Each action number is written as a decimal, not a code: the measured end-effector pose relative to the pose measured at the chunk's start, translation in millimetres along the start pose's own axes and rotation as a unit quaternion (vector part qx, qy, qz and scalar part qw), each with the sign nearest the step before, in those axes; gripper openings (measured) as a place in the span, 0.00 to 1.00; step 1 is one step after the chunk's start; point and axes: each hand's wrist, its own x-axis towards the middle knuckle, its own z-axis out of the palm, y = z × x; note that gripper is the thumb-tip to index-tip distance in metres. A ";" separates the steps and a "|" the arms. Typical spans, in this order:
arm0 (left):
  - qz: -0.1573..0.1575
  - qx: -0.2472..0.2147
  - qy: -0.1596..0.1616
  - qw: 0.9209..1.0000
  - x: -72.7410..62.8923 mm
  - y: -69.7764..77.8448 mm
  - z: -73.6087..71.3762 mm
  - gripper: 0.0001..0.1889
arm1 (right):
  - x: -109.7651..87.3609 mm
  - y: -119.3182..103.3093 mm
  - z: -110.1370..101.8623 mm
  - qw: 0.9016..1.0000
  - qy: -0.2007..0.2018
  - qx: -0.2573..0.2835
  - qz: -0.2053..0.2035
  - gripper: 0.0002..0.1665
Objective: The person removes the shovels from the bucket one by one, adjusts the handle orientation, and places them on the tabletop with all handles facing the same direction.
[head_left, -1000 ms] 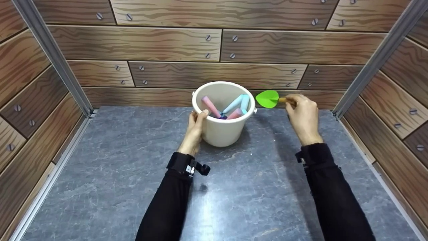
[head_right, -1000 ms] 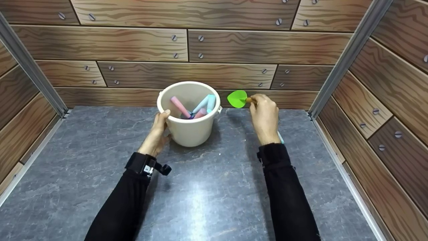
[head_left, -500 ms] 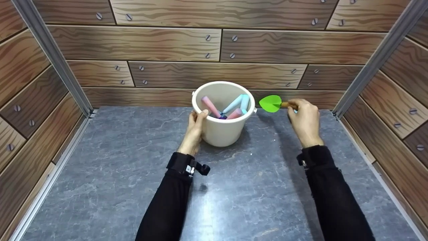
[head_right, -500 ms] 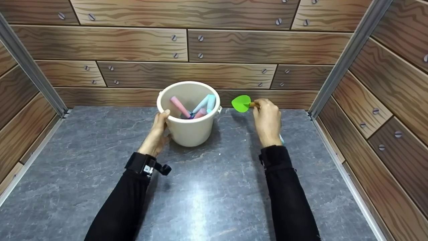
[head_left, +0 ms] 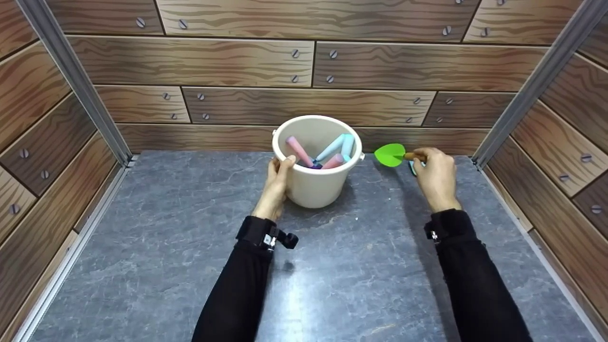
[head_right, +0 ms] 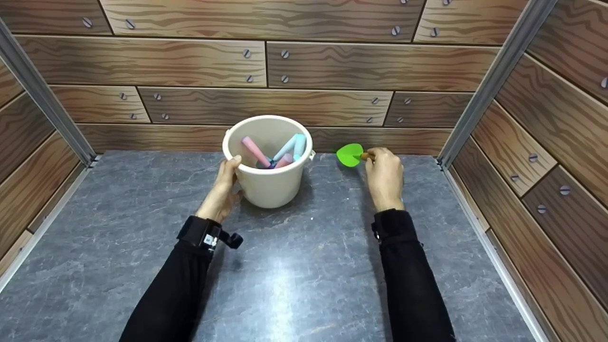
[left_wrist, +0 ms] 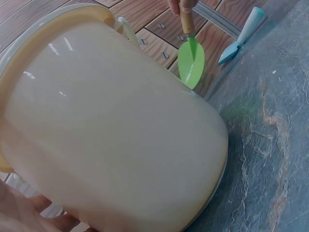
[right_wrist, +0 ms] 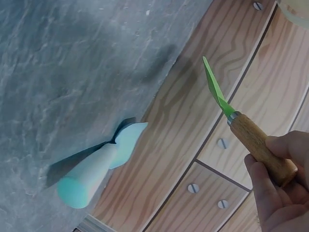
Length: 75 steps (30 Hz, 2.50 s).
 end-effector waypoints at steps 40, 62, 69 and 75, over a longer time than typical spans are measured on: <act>0.006 -0.008 -0.004 1.000 0.8 -0.9 0.6 0.55 | -17.6 17.7 -0.5 0.995 -0.072 -0.058 0.042 0.14; 0.004 -0.014 -0.002 1.000 1.7 -1.7 -0.2 0.56 | -26.3 17.2 8.7 0.987 -0.115 -0.086 0.066 0.18; 0.005 -0.011 -0.005 1.000 0.5 -1.1 0.4 0.55 | -26.6 17.1 13.4 0.985 -0.114 -0.093 0.092 0.16; 0.005 -0.017 -0.007 1.000 1.1 -0.9 1.0 0.54 | -27.4 14.3 17.2 0.985 -0.113 -0.088 0.096 0.14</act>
